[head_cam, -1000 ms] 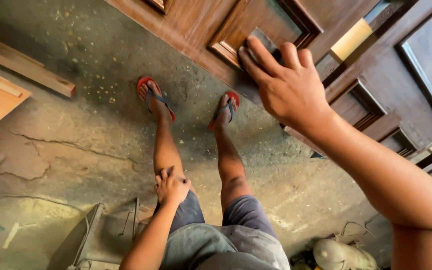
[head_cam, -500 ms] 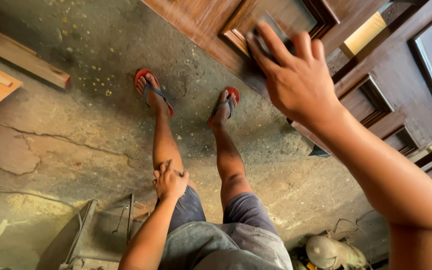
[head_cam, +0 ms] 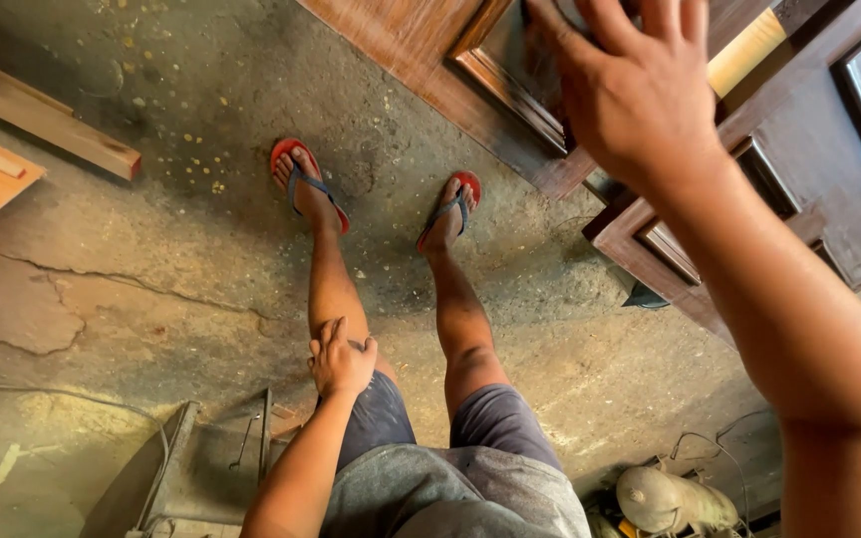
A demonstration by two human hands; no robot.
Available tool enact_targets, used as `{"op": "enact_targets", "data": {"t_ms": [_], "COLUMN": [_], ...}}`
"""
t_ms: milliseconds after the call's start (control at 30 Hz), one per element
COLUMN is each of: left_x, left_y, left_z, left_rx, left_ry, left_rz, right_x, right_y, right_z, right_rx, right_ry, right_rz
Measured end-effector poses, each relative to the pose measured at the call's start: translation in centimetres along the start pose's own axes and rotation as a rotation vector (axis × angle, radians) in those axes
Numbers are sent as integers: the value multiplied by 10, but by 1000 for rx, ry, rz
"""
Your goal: The person uses a sanding block to smooth the surface of a wooden cabinet door. They systematically sand the recessed panels and the raised edges of the door, moving the block back and forth to even out the finish.
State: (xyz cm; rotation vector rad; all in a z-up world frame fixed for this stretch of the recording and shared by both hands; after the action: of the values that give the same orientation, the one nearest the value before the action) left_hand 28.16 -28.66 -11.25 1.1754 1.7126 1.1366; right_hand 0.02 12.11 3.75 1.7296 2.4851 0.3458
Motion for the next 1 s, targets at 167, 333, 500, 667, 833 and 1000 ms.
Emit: {"op": "enact_targets", "data": {"t_ms": [167, 333, 500, 667, 833, 1000], "left_x": [0, -3, -3, -4, -1, 1], "left_y": [-2, 0, -2, -2, -2, -4], "left_z": [1, 1, -1, 5, -1, -1], "left_rx": [-4, 6, 21, 33, 1, 2], "left_ry": [-12, -9, 10, 2, -21, -31], "left_rz": [0, 9, 16, 11, 13, 7], "right_x": [-12, -20, -2, -8, 11, -3], "right_y": [2, 8, 13, 24, 30, 26], "right_z": [3, 1, 0, 4, 3, 0], "right_rx": [-117, -87, -52, -61, -63, -105], "right_ry": [-29, 47, 95, 144, 38, 91], "right_rz": [-25, 29, 44, -34, 59, 1]}}
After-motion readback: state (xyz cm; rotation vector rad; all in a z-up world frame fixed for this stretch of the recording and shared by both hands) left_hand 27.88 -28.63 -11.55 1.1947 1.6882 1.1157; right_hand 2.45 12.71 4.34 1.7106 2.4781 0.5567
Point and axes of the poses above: each hand's wrist, its own y-axis away from the middle knuckle, its own z-axis out of the palm, x = y × z, the point moved 2 cm from there along -y, towards the middle knuckle, and after that the axes turned 2 degrees about -x, right-handed, at the moved point
